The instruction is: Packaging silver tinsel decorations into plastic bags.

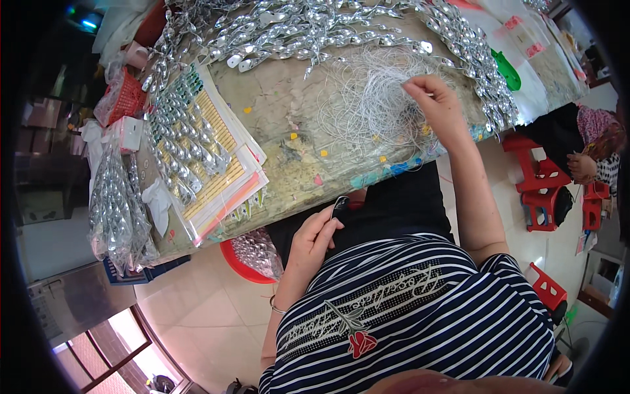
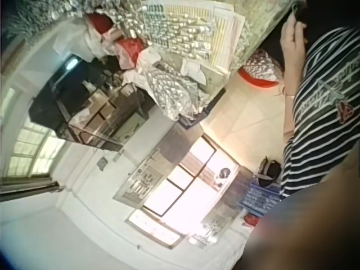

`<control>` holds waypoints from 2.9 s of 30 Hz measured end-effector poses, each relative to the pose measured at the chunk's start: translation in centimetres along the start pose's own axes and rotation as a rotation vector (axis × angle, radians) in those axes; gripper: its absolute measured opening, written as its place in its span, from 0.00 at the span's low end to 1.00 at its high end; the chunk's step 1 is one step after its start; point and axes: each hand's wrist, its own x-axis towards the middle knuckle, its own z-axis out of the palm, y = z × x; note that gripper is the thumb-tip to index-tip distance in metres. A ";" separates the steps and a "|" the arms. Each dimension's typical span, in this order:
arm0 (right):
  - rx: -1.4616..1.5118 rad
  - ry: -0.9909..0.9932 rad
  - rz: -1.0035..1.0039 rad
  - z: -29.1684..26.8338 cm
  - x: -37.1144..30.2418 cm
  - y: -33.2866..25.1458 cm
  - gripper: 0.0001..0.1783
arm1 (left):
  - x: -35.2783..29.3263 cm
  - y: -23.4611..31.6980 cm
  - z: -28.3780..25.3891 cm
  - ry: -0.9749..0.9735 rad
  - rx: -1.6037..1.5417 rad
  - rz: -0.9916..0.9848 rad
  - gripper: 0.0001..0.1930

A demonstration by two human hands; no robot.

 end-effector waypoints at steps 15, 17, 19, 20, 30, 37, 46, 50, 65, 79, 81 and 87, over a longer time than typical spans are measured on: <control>0.611 -0.152 -0.406 -2.2 -1.6 -13.8 0.11 | -0.3 -0.4 0.2 0.006 0.008 0.034 0.18; 0.631 -0.328 -0.176 0.1 -3.0 -12.1 0.10 | -0.4 -0.4 0.1 0.011 0.008 0.014 0.18; 0.592 -0.441 0.046 2.1 -4.4 -9.6 0.08 | -0.3 -0.7 0.0 0.018 -0.011 0.026 0.18; 0.597 -0.454 0.058 3.1 -5.5 -8.7 0.08 | -0.4 -0.6 0.0 0.039 -0.032 -0.015 0.17; 0.446 -0.760 0.183 7.5 -10.4 -7.5 0.15 | 0.3 0.6 -0.5 0.169 -0.219 0.047 0.21; 0.463 -0.750 0.201 8.0 -11.0 -7.7 0.17 | -0.1 1.0 -0.4 0.169 -0.203 0.078 0.21; 0.431 -0.719 0.176 8.3 -11.1 -7.0 0.17 | -0.1 0.6 -0.5 0.182 -0.205 0.103 0.21; 0.423 -0.715 0.170 8.2 -11.1 -7.0 0.17 | -0.3 0.5 -0.4 0.190 -0.184 0.101 0.21; 0.400 -0.732 0.180 8.1 -11.1 -7.6 0.16 | -0.5 0.5 -0.4 0.184 -0.160 0.061 0.20; 0.391 -0.747 0.154 8.2 -11.3 -7.1 0.17 | -0.4 0.1 -0.4 0.120 0.113 0.239 0.22; 0.406 -0.743 0.174 8.0 -11.3 -7.2 0.16 | -0.4 0.1 -0.4 0.123 0.159 0.260 0.22; 0.323 -0.702 0.113 7.7 -11.1 -6.8 0.09 | -0.5 0.8 -0.5 0.129 0.301 0.310 0.22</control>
